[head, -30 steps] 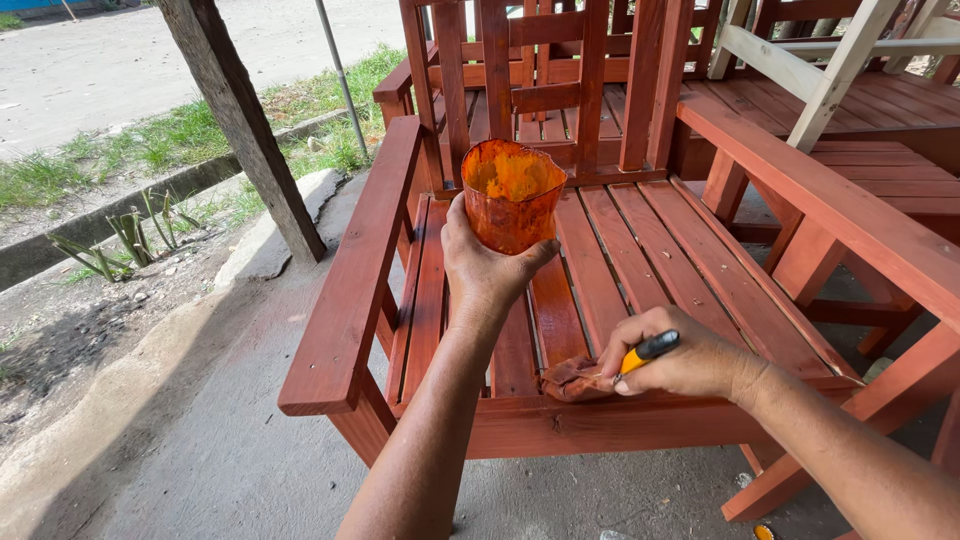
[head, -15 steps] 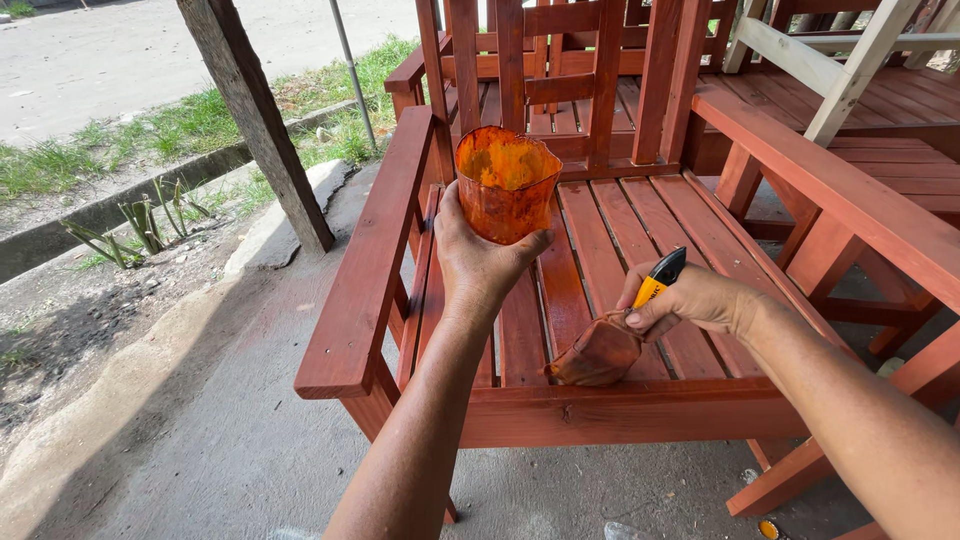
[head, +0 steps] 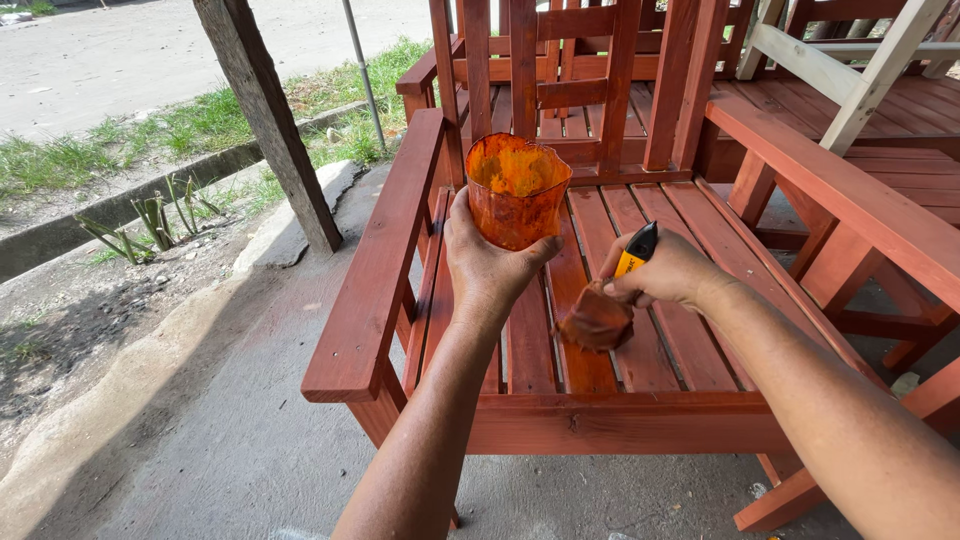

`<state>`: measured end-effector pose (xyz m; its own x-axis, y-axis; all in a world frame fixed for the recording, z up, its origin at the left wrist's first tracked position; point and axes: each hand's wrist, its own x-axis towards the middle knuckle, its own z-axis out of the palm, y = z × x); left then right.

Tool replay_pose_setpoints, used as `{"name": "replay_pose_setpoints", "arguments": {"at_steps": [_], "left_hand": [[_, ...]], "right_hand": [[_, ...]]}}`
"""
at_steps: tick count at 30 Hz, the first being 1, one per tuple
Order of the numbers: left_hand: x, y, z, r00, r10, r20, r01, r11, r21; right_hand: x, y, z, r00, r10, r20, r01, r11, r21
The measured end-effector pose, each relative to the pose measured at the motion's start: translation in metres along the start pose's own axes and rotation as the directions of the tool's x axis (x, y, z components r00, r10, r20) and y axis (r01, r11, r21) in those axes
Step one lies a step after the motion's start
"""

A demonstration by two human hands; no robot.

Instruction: The person applies reddish-brown stain to a wooden chair using a cloth. They hold a small container of stain in the left hand and wipe the seat slats and armrests with the cloth in the right hand, repeatedly dipping the cloth to reload stain.

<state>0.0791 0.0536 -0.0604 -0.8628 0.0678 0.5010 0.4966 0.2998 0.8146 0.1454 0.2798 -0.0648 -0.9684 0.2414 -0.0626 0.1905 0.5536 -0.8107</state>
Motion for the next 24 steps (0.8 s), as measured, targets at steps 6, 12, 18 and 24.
{"name": "replay_pose_setpoints", "arguments": {"at_steps": [6,12,18,24], "left_hand": [[0.003,-0.002,-0.001,0.999,0.023,-0.023,-0.022,0.999,0.024],[0.002,-0.004,-0.004,0.999,-0.014,-0.034,0.015,1.000,0.020],[0.000,-0.005,-0.001,0.999,0.008,-0.054,-0.008,1.000,0.000],[0.004,-0.010,0.004,0.999,-0.026,-0.036,0.026,1.000,0.005]], "right_hand": [[0.031,0.005,0.052,0.820,-0.219,-0.529,0.213,0.974,-0.073],[0.016,-0.015,0.068,0.933,-0.144,-0.331,0.064,0.968,-0.241],[-0.037,-0.023,0.050,0.991,0.079,-0.106,-0.085,0.995,-0.049],[-0.012,-0.006,0.038,0.991,0.136,0.017,-0.137,0.978,0.157]]}}
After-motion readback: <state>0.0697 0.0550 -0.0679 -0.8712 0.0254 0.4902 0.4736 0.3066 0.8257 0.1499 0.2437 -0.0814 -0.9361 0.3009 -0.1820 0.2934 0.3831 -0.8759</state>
